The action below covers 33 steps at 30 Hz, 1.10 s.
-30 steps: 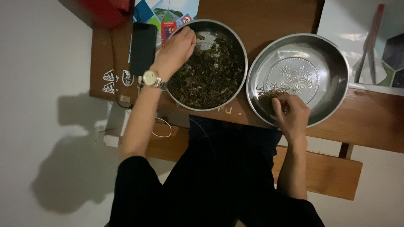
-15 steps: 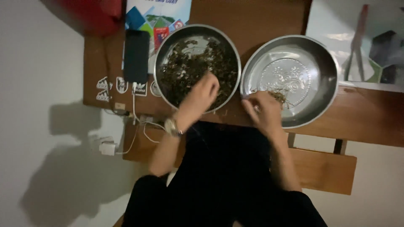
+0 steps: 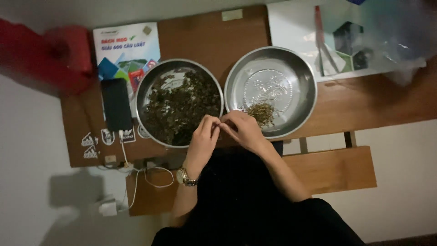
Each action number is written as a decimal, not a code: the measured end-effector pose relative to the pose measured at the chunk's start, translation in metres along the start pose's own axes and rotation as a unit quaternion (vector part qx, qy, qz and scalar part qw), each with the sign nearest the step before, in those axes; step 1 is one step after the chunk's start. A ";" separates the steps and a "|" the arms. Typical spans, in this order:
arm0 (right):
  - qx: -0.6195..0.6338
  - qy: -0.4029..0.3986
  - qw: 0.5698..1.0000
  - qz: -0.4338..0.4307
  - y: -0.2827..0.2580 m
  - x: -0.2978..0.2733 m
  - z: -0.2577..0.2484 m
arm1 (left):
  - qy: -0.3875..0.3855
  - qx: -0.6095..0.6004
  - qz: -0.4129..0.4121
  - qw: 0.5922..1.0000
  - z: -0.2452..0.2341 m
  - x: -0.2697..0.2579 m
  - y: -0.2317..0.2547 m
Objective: Sorting dried tea leaves by hand to remove stems and debris into a separate tray.
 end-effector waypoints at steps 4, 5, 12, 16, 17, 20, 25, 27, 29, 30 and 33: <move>0.016 0.004 1.000 -0.003 -0.003 0.000 -0.012 | 0.007 0.018 0.020 1.000 0.000 0.006 0.013; 0.029 0.005 1.000 0.000 -0.002 -0.001 -0.015 | 0.007 0.026 0.031 0.999 0.000 0.008 0.017; 0.023 0.027 0.999 0.020 0.017 -0.012 -0.024 | 0.014 0.061 0.051 0.997 0.005 0.021 0.036; 0.044 0.051 0.997 0.022 0.019 -0.013 -0.037 | 0.029 0.096 0.077 0.992 0.014 0.027 0.041; 0.045 0.060 0.997 0.020 0.018 -0.013 -0.042 | 0.031 0.095 0.088 0.991 0.015 0.028 0.043; 0.035 0.076 0.996 0.017 0.026 -0.018 -0.050 | 0.044 0.109 0.115 0.986 0.022 0.036 0.049; 0.000 0.094 0.996 0.008 0.038 -0.029 -0.058 | 0.068 0.172 0.146 0.972 0.039 0.045 0.048; -0.052 0.103 0.992 0.043 0.051 -0.034 -0.058 | 0.046 0.190 0.155 0.968 0.043 0.049 0.053; -0.036 0.107 0.992 0.053 0.048 -0.037 -0.071 | 0.044 0.198 0.161 0.966 0.044 0.052 0.060; -0.022 0.110 0.992 0.066 0.048 -0.040 -0.077 | 0.038 0.203 0.167 0.964 0.045 0.053 0.064; -0.062 0.123 0.988 0.072 0.065 -0.048 -0.079 | 0.039 0.236 0.180 0.954 0.061 0.057 0.056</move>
Point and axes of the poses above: each hand's wrist, its own x-axis towards the middle knuckle, its own z-axis out of the palm, y = z × x, the point moved 7 cm from there along x, towards the middle knuckle, and after that the axes turned 5 degrees about -y, right-handed, at the moved point
